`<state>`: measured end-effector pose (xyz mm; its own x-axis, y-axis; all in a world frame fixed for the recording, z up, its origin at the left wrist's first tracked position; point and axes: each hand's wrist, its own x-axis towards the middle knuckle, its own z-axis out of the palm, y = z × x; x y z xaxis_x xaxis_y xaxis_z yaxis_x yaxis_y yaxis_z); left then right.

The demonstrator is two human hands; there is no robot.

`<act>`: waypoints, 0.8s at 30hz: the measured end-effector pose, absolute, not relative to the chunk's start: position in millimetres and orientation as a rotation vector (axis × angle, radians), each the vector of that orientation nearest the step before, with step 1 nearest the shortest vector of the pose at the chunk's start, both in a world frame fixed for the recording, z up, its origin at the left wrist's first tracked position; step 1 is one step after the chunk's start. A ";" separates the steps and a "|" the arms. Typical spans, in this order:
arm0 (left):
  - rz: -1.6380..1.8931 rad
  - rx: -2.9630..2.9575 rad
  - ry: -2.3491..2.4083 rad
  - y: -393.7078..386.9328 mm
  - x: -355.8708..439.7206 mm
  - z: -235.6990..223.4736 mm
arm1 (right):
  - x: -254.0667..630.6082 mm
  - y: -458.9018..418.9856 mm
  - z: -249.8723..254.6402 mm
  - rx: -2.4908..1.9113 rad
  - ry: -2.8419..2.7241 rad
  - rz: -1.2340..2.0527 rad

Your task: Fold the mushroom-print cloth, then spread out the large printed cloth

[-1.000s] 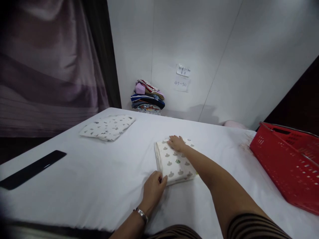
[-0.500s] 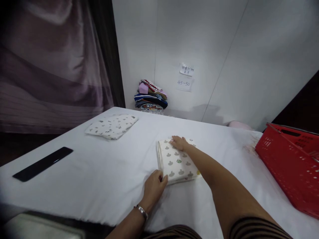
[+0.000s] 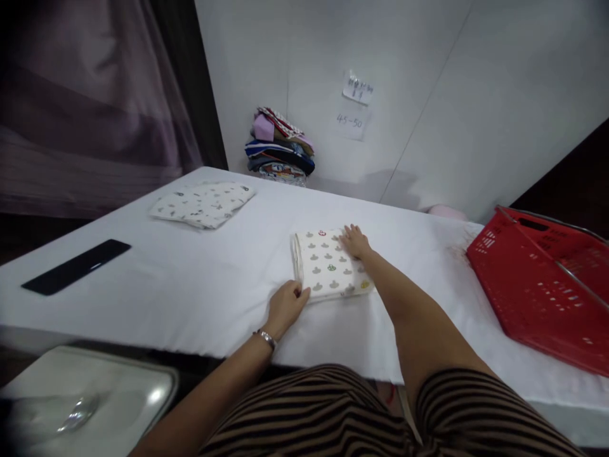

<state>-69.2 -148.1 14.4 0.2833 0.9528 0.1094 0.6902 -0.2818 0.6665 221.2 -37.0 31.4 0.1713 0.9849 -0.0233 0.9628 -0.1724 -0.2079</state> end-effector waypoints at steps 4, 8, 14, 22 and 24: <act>0.735 2.047 1.450 -147.1 -69.5 8.8 | 237.0 -82.0 33.9 -2.239 -1.783 0.178; 0.815 1.998 1.422 -147.5 -70.4 5.2 | 231.1 -152.7 26.9 -2.048 -1.791 0.140; 1.013 2.215 1.357 -159.0 -68.2 13.3 | 216.6 -216.1 14.7 -1.653 -2.066 -0.026; 0.718 2.722 1.146 -163.3 -59.2 23.2 | 239.8 -214.5 4.4 -1.806 -2.133 -0.159; 0.700 2.742 1.172 -161.8 -57.4 23.0 | 242.4 -215.0 2.2 -1.900 -2.050 -0.198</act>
<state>-57.4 -161.8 23.0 0.6033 0.7019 0.3785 0.6663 -0.7045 0.2444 242.4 -215.0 2.2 -0.0495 0.9403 0.3367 0.9873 0.0971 -0.1258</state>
